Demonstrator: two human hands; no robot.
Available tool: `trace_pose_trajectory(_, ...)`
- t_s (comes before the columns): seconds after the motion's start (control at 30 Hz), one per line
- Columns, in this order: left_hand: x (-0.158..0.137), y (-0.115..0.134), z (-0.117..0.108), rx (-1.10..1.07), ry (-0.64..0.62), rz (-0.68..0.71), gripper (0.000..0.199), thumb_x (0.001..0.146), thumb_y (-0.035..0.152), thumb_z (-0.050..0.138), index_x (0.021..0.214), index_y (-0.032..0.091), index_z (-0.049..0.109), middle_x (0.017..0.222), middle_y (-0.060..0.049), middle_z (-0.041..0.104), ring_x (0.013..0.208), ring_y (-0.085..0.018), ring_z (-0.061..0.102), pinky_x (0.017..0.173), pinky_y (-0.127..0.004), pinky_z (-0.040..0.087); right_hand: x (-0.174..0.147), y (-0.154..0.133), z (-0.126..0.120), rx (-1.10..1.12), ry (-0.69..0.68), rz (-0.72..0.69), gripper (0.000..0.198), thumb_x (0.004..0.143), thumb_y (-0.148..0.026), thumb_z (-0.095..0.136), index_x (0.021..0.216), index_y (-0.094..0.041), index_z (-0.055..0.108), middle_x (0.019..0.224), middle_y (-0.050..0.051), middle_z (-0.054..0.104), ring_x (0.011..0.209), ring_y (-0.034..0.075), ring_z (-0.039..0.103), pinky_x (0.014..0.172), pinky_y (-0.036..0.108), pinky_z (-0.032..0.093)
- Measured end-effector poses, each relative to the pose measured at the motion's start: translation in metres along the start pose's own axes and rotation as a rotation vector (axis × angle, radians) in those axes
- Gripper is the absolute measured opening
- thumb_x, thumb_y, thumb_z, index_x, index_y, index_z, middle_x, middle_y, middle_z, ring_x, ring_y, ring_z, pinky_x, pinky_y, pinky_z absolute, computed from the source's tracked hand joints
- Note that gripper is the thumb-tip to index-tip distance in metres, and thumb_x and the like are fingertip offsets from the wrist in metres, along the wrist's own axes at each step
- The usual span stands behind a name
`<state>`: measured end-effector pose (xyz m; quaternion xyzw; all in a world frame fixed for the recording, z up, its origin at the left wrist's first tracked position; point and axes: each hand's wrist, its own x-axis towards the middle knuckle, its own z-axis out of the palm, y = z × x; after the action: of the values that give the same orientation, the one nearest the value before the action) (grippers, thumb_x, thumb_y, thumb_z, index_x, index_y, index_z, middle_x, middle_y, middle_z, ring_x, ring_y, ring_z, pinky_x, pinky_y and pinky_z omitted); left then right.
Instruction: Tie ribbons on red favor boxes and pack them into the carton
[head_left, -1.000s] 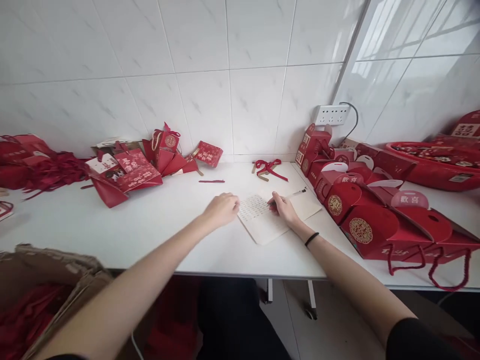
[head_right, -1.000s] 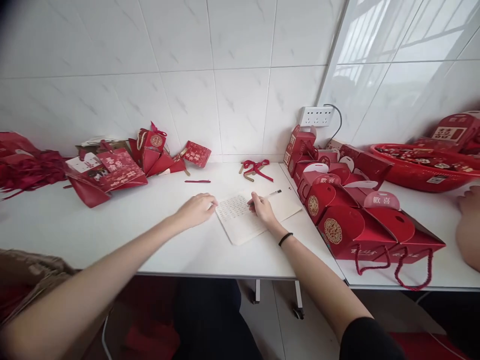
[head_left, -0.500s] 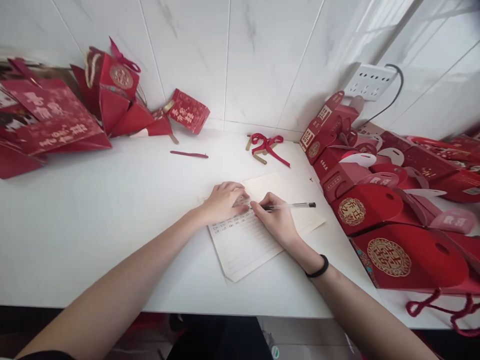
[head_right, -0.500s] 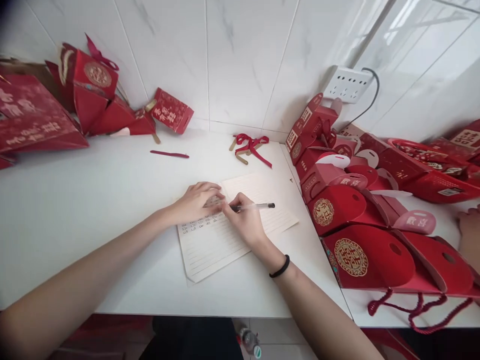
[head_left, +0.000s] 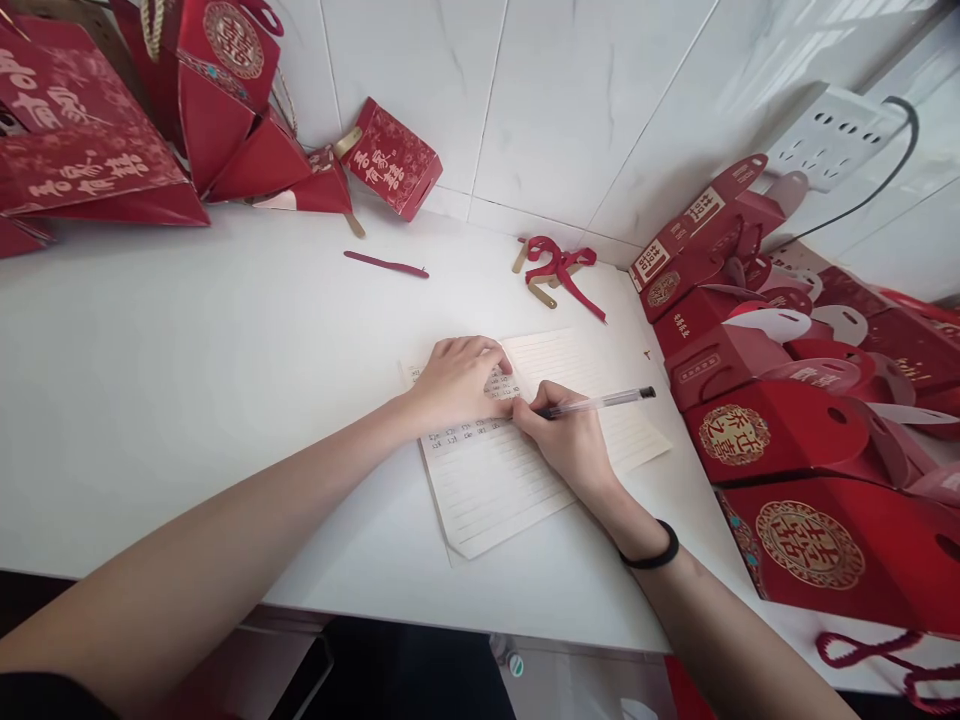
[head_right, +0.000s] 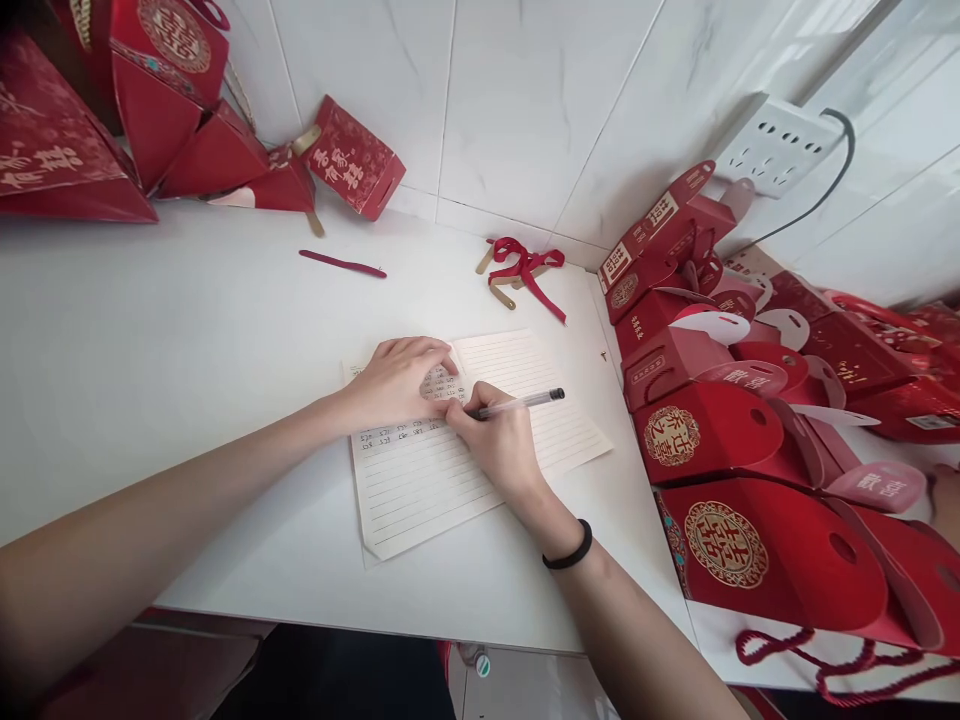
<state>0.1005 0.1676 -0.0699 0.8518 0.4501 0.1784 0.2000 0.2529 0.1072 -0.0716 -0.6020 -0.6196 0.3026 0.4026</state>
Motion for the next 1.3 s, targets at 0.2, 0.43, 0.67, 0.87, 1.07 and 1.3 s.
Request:
trace_pose_trajectory(0.2, -0.0001, 0.0017, -0.0007, -0.013, 0.001, -0.009, 0.038, 0.071, 0.049, 0.059, 0.097, 0.022, 0.056, 0.12, -0.002, 0.052, 0.119, -0.025, 0.04, 0.102, -0.039, 0.025, 0.0008, -0.0012, -0.0011, -0.013, 0.005, -0.008, 0.031, 0.069, -0.032, 0.054, 0.05, -0.019, 0.032, 0.048, -0.005, 0.031, 0.048, 0.01, 0.026, 0.044, 0.022, 0.021)
trace_pose_trajectory(0.43, -0.0013, 0.0007, -0.0009, -0.034, 0.004, -0.007, 0.036, 0.071, 0.049, 0.059, 0.095, 0.022, 0.056, 0.119, -0.001, 0.053, 0.118, -0.025, 0.041, 0.1, -0.04, 0.027, -0.0017, -0.0044, -0.0014, -0.028, 0.036, 0.037, 0.031, 0.07, -0.031, 0.055, 0.051, -0.02, 0.033, 0.047, -0.006, 0.034, 0.046, 0.01, 0.03, 0.044, 0.022, 0.024)
trace_pose_trajectory(0.67, -0.0019, 0.0005, -0.0003, -0.039, 0.022, 0.012, 0.036, 0.071, 0.049, 0.059, 0.095, 0.022, 0.056, 0.119, -0.001, 0.053, 0.118, -0.023, 0.042, 0.1, -0.039, 0.027, -0.0015, -0.0036, -0.0016, -0.031, 0.033, 0.014, 0.031, 0.069, -0.029, 0.054, 0.051, -0.019, 0.031, 0.046, -0.006, 0.03, 0.047, 0.009, 0.027, 0.044, 0.022, 0.022)
trace_pose_trajectory(0.87, -0.0007, 0.0007, -0.0007, -0.034, 0.025, 0.013, 0.036, 0.07, 0.048, 0.059, 0.094, 0.022, 0.056, 0.118, -0.001, 0.054, 0.117, -0.023, 0.043, 0.1, -0.039, 0.027, -0.0013, -0.0022, -0.0015, -0.026, 0.05, 0.045, 0.032, 0.07, -0.03, 0.055, 0.051, -0.019, 0.032, 0.047, -0.007, 0.031, 0.047, 0.009, 0.026, 0.044, 0.021, 0.022)
trace_pose_trajectory(1.07, -0.0008, 0.0013, -0.0012, -0.038, 0.022, 0.012, 0.036, 0.07, 0.048, 0.059, 0.094, 0.022, 0.056, 0.119, -0.002, 0.054, 0.118, -0.023, 0.042, 0.101, -0.04, 0.026, -0.0005, -0.0026, 0.0001, -0.028, 0.078, 0.021, 0.031, 0.068, -0.027, 0.053, 0.051, -0.019, 0.028, 0.048, -0.007, 0.027, 0.048, 0.009, 0.024, 0.043, 0.021, 0.02)
trace_pose_trajectory(1.3, -0.0019, -0.0001, -0.0018, -0.034, 0.015, 0.024, 0.038, 0.069, 0.049, 0.062, 0.095, 0.022, 0.057, 0.119, -0.002, 0.054, 0.118, -0.024, 0.042, 0.101, -0.04, 0.026, 0.004, 0.0001, -0.0072, 0.308, 0.127, 0.128, 0.032, 0.069, -0.028, 0.058, 0.054, -0.02, 0.031, 0.046, -0.006, 0.035, 0.041, 0.007, 0.027, 0.037, 0.019, 0.02)
